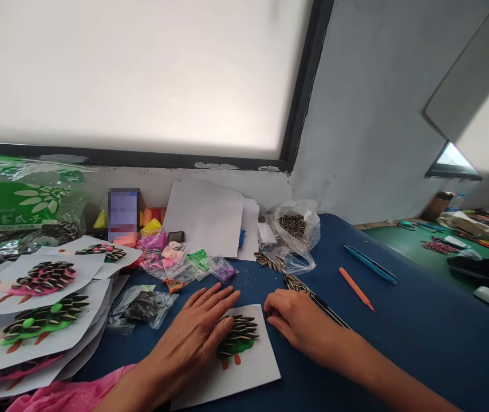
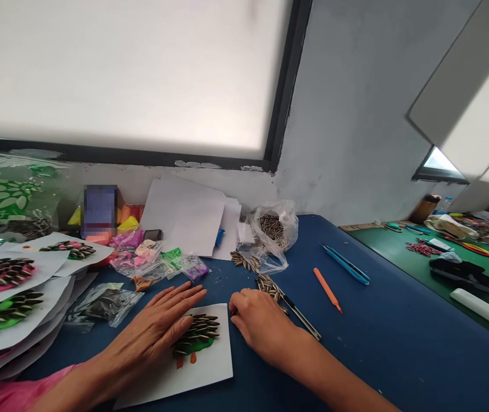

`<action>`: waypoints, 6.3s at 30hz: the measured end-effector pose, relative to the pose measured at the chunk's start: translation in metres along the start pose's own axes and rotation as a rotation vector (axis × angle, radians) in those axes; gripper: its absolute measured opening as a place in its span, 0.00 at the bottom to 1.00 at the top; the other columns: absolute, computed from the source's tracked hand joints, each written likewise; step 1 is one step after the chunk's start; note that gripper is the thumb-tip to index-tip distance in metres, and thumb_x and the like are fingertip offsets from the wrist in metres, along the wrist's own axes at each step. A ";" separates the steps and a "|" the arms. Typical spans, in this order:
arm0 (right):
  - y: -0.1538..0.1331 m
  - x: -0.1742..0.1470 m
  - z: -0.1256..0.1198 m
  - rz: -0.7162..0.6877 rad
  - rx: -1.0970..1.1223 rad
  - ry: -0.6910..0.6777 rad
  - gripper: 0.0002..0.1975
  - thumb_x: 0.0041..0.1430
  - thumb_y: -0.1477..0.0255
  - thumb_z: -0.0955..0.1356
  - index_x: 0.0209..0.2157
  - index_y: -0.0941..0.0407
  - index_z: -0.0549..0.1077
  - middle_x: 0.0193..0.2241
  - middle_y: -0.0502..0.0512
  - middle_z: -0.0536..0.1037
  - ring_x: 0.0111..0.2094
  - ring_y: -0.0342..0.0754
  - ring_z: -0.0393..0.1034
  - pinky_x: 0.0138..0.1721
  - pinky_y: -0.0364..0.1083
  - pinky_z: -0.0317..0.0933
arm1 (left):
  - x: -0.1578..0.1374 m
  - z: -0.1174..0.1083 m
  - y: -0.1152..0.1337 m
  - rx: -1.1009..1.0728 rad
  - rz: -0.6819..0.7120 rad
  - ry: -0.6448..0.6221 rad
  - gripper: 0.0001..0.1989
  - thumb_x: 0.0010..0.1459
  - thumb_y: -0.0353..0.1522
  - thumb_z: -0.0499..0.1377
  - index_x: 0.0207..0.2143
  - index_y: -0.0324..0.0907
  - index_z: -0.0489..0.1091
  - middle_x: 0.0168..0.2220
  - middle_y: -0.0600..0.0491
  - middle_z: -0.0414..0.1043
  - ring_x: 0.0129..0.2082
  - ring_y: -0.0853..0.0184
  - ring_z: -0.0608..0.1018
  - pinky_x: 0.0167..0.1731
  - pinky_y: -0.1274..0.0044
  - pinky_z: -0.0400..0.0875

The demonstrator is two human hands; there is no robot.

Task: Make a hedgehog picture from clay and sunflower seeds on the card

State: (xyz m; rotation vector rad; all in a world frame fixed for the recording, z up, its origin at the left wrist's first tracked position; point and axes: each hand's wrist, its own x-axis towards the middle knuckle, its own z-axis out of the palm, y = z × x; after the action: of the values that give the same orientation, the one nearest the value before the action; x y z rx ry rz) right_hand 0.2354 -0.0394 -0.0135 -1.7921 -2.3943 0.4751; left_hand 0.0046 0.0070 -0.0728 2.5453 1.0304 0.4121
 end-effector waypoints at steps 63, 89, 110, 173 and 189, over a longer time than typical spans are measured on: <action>-0.034 -0.010 0.049 -0.308 -0.259 0.398 0.08 0.55 0.79 0.70 0.25 0.55 0.69 0.26 0.50 0.75 0.28 0.47 0.69 0.24 0.44 0.52 | 0.001 0.009 -0.005 0.095 0.085 0.081 0.22 0.69 0.40 0.48 0.63 0.54 0.59 0.65 0.53 0.58 0.65 0.55 0.60 0.62 0.59 0.58; 0.017 0.029 0.011 -0.079 -0.139 0.244 0.06 0.61 0.82 0.67 0.35 0.59 0.75 0.37 0.55 0.77 0.39 0.48 0.71 0.41 0.45 0.64 | 0.003 0.000 0.000 0.031 0.012 0.004 0.25 0.70 0.45 0.40 0.64 0.49 0.59 0.66 0.54 0.57 0.66 0.55 0.58 0.64 0.56 0.53; 0.005 0.040 0.013 -0.046 -0.329 0.183 0.10 0.64 0.83 0.62 0.38 0.59 0.74 0.35 0.59 0.75 0.37 0.50 0.70 0.35 0.45 0.58 | 0.003 0.006 -0.005 0.029 0.031 0.060 0.23 0.70 0.42 0.41 0.62 0.47 0.62 0.64 0.53 0.60 0.65 0.56 0.60 0.63 0.56 0.55; -0.040 -0.011 0.051 -0.236 -0.067 0.301 0.07 0.59 0.80 0.62 0.28 0.56 0.66 0.28 0.53 0.74 0.30 0.48 0.67 0.29 0.46 0.53 | -0.002 -0.001 -0.004 -0.047 0.074 0.049 0.29 0.65 0.49 0.50 0.64 0.49 0.58 0.66 0.51 0.57 0.66 0.52 0.58 0.63 0.55 0.53; -0.036 -0.014 0.039 -0.197 -0.096 0.306 0.06 0.60 0.77 0.64 0.29 0.56 0.67 0.28 0.51 0.75 0.29 0.47 0.69 0.29 0.45 0.53 | -0.003 0.000 -0.003 -0.061 0.051 0.050 0.28 0.66 0.50 0.47 0.64 0.50 0.58 0.66 0.53 0.57 0.66 0.54 0.57 0.64 0.56 0.52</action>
State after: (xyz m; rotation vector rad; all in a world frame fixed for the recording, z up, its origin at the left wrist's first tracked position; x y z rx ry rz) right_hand 0.1956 -0.0691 -0.0380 -1.5114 -2.3738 0.0588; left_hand 0.0006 0.0074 -0.0743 2.5231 0.9566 0.5152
